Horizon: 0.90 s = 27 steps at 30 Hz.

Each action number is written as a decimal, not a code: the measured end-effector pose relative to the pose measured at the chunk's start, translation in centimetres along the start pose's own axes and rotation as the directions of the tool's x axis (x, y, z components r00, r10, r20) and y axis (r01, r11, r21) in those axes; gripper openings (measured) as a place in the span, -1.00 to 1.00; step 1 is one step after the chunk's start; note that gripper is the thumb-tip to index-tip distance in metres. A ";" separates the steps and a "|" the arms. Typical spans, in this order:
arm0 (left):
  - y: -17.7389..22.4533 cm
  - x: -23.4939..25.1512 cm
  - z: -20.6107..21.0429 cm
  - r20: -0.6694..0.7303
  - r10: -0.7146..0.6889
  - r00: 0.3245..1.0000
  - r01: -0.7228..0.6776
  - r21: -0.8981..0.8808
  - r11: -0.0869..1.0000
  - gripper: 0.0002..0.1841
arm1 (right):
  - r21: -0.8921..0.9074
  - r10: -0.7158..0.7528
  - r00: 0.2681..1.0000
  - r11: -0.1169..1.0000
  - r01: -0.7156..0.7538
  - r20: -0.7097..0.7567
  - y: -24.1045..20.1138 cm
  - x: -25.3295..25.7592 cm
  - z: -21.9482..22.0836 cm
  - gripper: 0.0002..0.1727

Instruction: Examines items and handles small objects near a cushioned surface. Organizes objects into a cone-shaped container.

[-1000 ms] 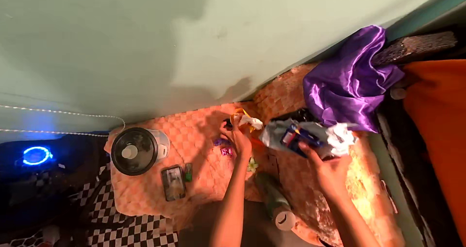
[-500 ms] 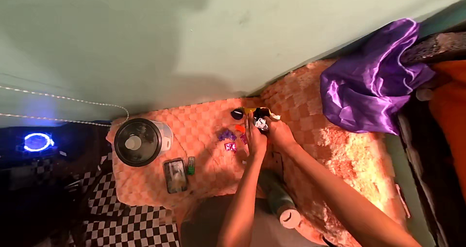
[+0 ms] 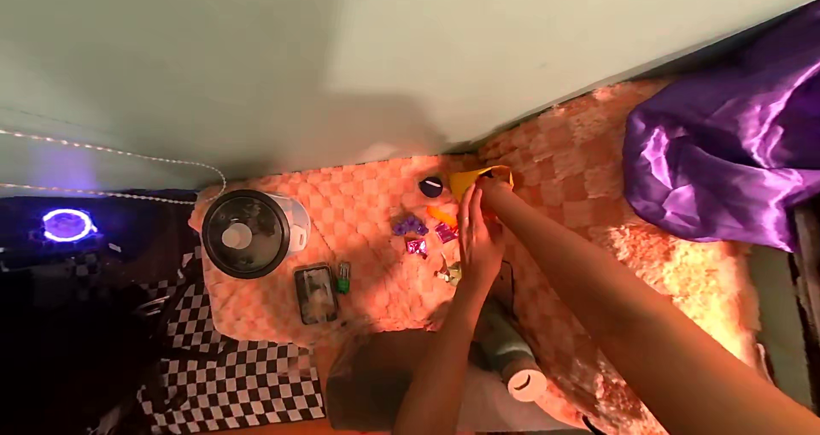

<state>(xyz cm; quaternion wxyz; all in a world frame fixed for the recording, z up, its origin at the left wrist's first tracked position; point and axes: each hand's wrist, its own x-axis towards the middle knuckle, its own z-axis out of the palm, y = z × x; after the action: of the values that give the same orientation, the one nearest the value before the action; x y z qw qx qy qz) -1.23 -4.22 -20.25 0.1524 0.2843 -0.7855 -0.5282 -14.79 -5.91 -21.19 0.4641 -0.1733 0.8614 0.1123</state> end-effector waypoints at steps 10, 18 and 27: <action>-15.8 -5.1 -4.0 0.010 -0.655 0.756 0.567 0.491 0.661 -0.33 | -0.095 -0.146 0.987 0.986 0.140 -0.060 1.6 3.8 1.2 -0.57; -16.4 -3.3 -3.0 0.205 -0.449 0.870 0.289 0.527 0.800 -0.57 | -0.220 -0.391 0.910 0.908 0.357 -0.138 4.3 2.8 1.5 -0.61; -14.5 0.2 1.4 0.460 -0.469 0.754 -0.016 0.726 0.687 -0.64 | -0.183 -0.364 0.924 0.907 0.379 0.114 2.3 -4.8 -5.2 -0.72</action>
<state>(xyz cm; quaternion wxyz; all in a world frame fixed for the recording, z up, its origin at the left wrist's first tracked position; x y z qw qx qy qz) 1.94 -7.34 -34.09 -0.2999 0.2331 -0.8837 -0.2734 -17.26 -4.69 -14.27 0.4897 -0.3758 0.7783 0.1151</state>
